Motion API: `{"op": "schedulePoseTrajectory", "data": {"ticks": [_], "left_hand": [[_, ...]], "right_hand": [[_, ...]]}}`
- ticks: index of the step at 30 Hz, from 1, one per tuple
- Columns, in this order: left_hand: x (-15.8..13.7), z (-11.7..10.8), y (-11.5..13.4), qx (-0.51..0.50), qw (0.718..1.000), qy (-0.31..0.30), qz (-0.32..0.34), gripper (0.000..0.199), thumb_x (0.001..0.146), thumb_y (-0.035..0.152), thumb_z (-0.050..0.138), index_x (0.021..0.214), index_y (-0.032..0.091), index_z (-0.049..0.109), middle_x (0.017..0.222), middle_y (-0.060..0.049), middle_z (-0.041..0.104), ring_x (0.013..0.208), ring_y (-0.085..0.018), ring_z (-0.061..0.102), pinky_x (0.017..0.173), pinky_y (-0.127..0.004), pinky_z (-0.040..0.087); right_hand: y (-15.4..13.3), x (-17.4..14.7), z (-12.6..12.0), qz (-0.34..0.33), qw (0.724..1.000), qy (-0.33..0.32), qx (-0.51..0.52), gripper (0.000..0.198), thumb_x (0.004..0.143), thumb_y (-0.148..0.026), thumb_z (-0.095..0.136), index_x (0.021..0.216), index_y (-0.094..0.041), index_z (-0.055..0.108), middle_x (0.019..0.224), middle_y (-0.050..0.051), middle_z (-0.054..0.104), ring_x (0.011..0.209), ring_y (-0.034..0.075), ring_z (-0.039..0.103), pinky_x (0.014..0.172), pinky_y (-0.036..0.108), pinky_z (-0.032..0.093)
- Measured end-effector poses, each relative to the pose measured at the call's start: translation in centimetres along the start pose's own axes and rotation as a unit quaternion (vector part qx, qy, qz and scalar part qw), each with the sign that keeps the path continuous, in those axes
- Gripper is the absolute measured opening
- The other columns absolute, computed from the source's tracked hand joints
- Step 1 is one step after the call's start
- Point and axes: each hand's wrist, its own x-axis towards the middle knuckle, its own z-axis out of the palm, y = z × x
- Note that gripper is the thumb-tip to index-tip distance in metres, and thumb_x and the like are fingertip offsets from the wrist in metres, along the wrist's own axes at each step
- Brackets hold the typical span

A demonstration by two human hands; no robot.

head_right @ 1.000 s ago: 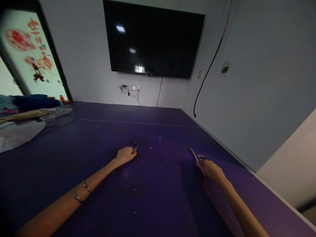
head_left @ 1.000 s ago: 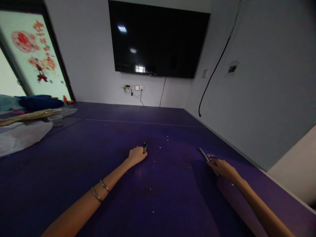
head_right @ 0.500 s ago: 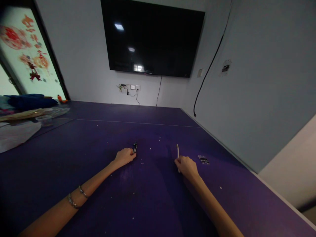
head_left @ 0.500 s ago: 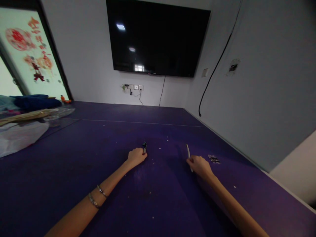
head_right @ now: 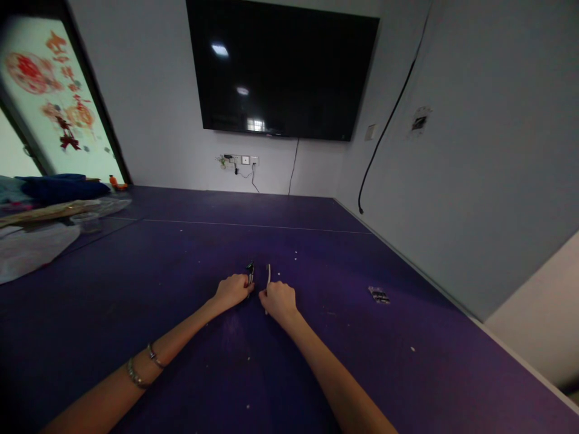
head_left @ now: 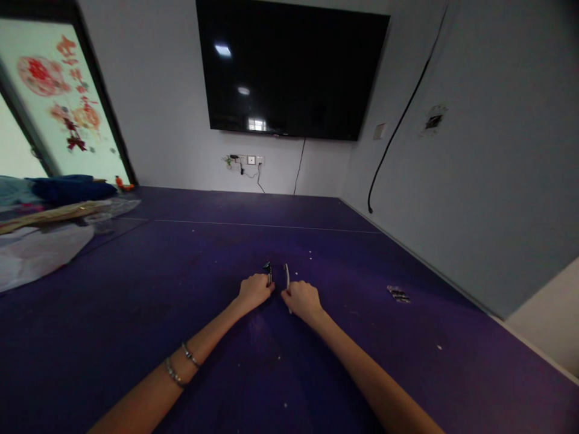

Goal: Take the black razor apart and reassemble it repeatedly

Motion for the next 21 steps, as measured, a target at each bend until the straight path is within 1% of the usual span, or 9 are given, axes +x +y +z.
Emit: {"op": "schedulePoseTrajectory", "data": {"ticks": [5,12,16,21], "left_hand": [[0.0,0.1,-0.1,-0.007,1.000,0.000,0.003,0.029,0.083,0.038,0.044,0.086,0.019,0.065,0.092,-0.010,0.069,0.088,-0.025,0.064,0.071,-0.032,0.047],[0.0,0.6,-0.2,-0.003,1.000,0.014,0.024,0.030,0.083,0.039,0.042,0.086,0.019,0.064,0.091,-0.012,0.069,0.086,-0.028,0.064,0.070,-0.036,0.048],[0.0,0.5,-0.2,-0.005,1.000,0.007,0.028,0.030,0.083,0.038,0.042,0.086,0.019,0.064,0.091,-0.011,0.069,0.087,-0.028,0.064,0.070,-0.037,0.048],[0.1,0.5,-0.2,-0.009,1.000,0.000,0.016,0.031,0.083,0.042,0.043,0.088,0.020,0.064,0.092,-0.010,0.068,0.087,-0.026,0.064,0.071,-0.034,0.047]], "right_hand": [[-0.5,0.6,0.3,-0.002,1.000,0.002,0.009,0.035,0.085,-0.034,0.042,0.087,-0.011,0.069,0.088,0.016,0.069,0.084,0.025,0.065,0.072,0.032,0.047],[-0.8,0.9,0.3,0.000,1.000,-0.004,0.016,0.034,0.083,-0.033,0.044,0.090,-0.011,0.069,0.090,0.017,0.068,0.085,0.026,0.065,0.071,0.032,0.047],[-0.8,0.8,0.4,-0.002,1.000,-0.004,0.014,0.033,0.083,-0.033,0.044,0.090,-0.012,0.069,0.090,0.016,0.068,0.086,0.026,0.065,0.072,0.032,0.047],[-0.5,1.1,0.9,-0.001,1.000,-0.004,0.025,0.037,0.082,-0.040,0.044,0.086,-0.014,0.070,0.088,0.016,0.069,0.082,0.027,0.066,0.069,0.034,0.048]]}}
